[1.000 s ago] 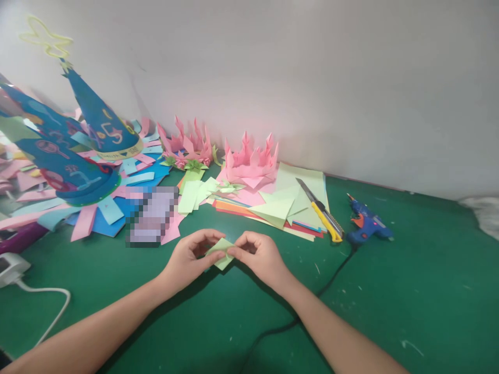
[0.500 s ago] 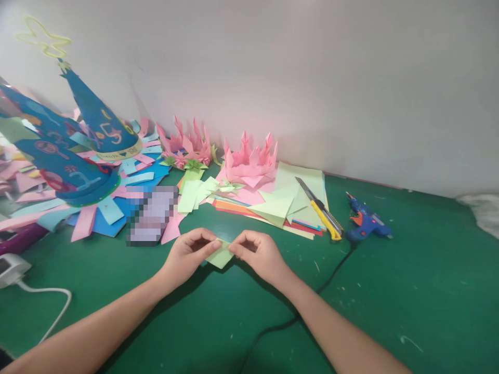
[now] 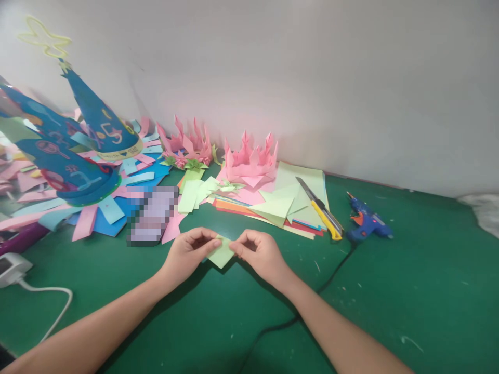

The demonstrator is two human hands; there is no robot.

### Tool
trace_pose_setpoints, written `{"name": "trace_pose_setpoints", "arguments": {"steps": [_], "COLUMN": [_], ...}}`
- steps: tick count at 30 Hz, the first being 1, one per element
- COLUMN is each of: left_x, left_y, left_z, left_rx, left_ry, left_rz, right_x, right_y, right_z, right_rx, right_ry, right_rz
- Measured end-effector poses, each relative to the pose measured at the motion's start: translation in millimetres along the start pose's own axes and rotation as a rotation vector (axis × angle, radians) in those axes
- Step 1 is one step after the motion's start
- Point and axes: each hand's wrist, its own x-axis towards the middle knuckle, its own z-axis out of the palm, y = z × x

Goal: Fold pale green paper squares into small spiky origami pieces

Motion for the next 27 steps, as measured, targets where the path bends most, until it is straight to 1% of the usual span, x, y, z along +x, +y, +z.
{"name": "trace_pose_setpoints", "arguments": {"steps": [7,12,16,19,24,27], "left_x": [-0.3,-0.6,-0.5,-0.1,-0.1,-0.5], "left_y": [1.9,5.3,7.9,8.9,7.2,3.7], "left_z": [-0.8,-1.2,-1.4,-1.2,1.0,2.3], "left_rx": [-0.033,-0.143,-0.271,-0.329,-0.275,-0.152], "left_ry": [-0.020,-0.063,-0.052,-0.042,-0.056,-0.024], "left_rz": [0.009,-0.021,-0.075,-0.096,-0.071,0.014], "right_x": [-0.3,0.7,-0.4,-1.1,-0.8,-0.6], "right_y": [-0.5,-0.5,0.3,0.1,-2.4,-3.9], "right_z": [0.3,0.7,0.0,0.9,2.7,1.9], "right_rx": [0.010,0.008,0.018,-0.040,-0.130,-0.130], "right_ry": [0.001,0.013,-0.041,-0.074,-0.034,-0.042], "right_rz": [-0.016,-0.027,-0.040,-0.043,-0.067,-0.081]}}
